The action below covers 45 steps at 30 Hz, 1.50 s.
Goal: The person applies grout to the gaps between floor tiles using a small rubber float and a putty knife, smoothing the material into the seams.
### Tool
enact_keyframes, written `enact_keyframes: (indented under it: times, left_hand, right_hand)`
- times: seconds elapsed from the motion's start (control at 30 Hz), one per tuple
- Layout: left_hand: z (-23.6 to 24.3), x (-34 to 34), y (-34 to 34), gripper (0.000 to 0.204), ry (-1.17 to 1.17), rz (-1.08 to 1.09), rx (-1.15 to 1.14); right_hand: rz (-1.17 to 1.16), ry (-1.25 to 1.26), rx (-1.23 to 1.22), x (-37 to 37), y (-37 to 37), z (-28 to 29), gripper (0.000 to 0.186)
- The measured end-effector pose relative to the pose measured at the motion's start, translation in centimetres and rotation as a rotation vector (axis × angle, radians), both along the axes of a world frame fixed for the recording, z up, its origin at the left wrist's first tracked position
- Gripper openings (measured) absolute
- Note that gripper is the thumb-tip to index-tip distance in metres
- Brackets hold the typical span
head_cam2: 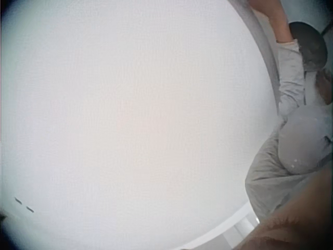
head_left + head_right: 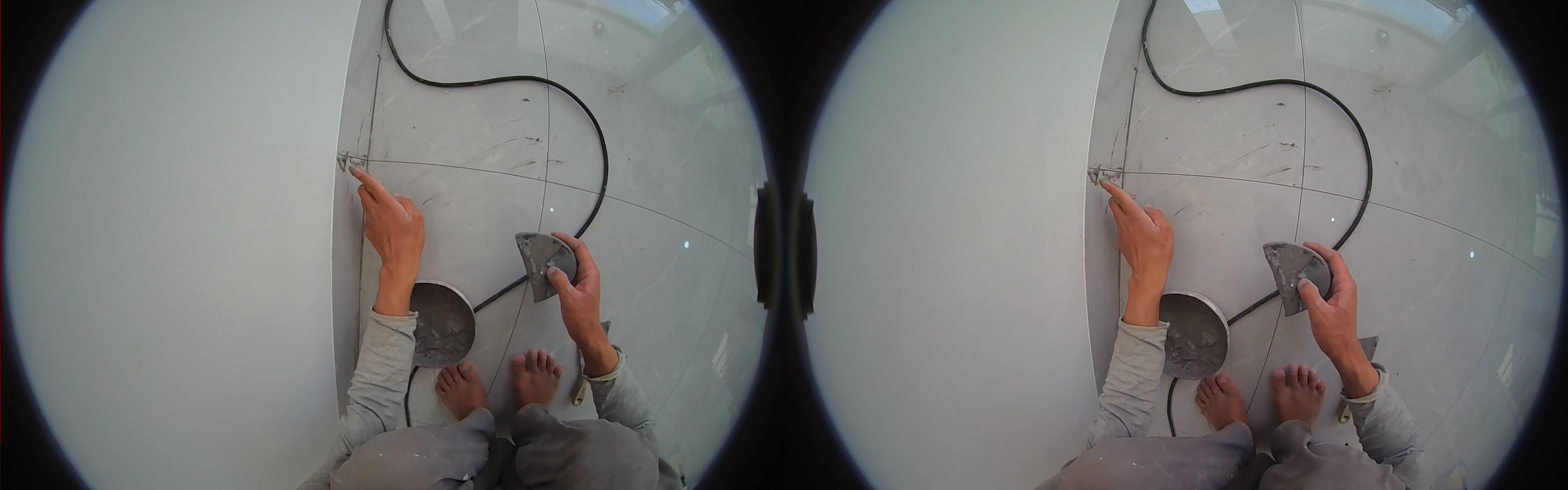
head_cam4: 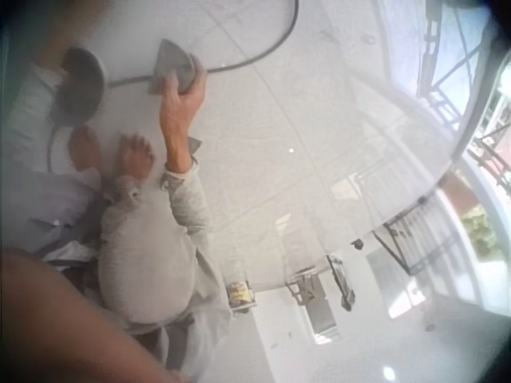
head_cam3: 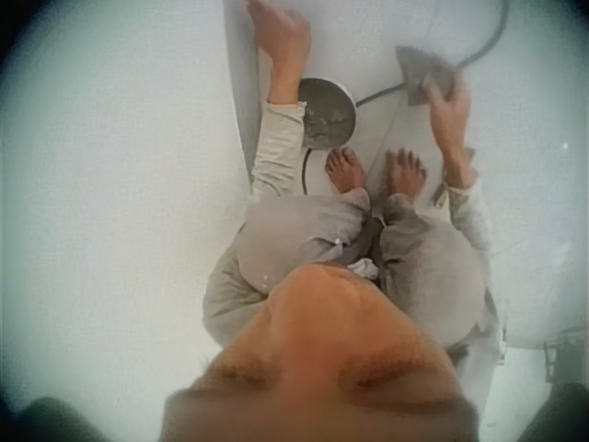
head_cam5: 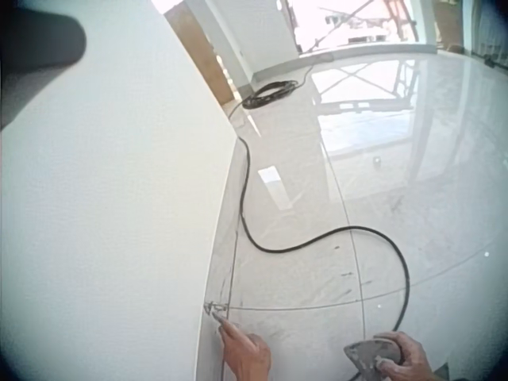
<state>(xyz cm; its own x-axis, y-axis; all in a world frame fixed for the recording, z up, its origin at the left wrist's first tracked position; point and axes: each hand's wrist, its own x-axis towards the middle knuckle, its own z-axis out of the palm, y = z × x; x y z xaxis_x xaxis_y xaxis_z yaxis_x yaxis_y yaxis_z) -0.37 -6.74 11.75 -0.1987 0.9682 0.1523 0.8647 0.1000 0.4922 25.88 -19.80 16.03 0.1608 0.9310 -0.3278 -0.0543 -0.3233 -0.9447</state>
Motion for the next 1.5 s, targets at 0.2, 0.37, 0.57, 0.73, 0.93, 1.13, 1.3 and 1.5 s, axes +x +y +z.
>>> enact_keyframes:
  times: [0.2,0.37,0.57,0.73,0.93,1.13,1.3,1.5]
  left_hand:
    - [0.0,-0.7,1.8,0.086,0.155,0.044,-0.045]
    - [-0.7,-0.7,2.1,0.086,0.213,0.034,0.000]
    - [-0.6,-0.5,2.3,0.083,0.261,0.051,0.009]
    - [-0.6,0.0,2.5,0.075,0.350,0.091,-0.057]
    - [-0.8,-0.4,2.4,0.066,0.342,0.053,-0.169]
    - [-0.8,-1.7,0.5,0.052,0.183,-0.023,-0.112]
    - [0.1,-2.4,-1.2,0.048,-0.585,0.042,-0.147]
    - [1.6,-1.8,-4.9,0.052,-0.961,-0.125,-0.054]
  right_hand:
    - [-0.012,0.007,-0.015,0.0,0.0,0.2,0.047]
    - [-0.023,0.017,-0.020,0.0,-0.1,0.1,0.046]
    - [-0.029,0.016,-0.022,0.0,-0.1,0.0,0.046]
    - [-0.033,0.001,-0.007,0.1,-0.1,0.2,0.046]
    - [-0.045,-0.009,-0.001,0.5,-0.5,0.7,0.045]
    - [-0.051,0.012,-0.010,0.9,-0.7,0.4,0.045]
    - [0.022,0.063,-0.016,-0.6,0.9,0.2,0.043]
    - [0.246,-0.010,0.049,-7.0,8.6,-1.2,0.039]
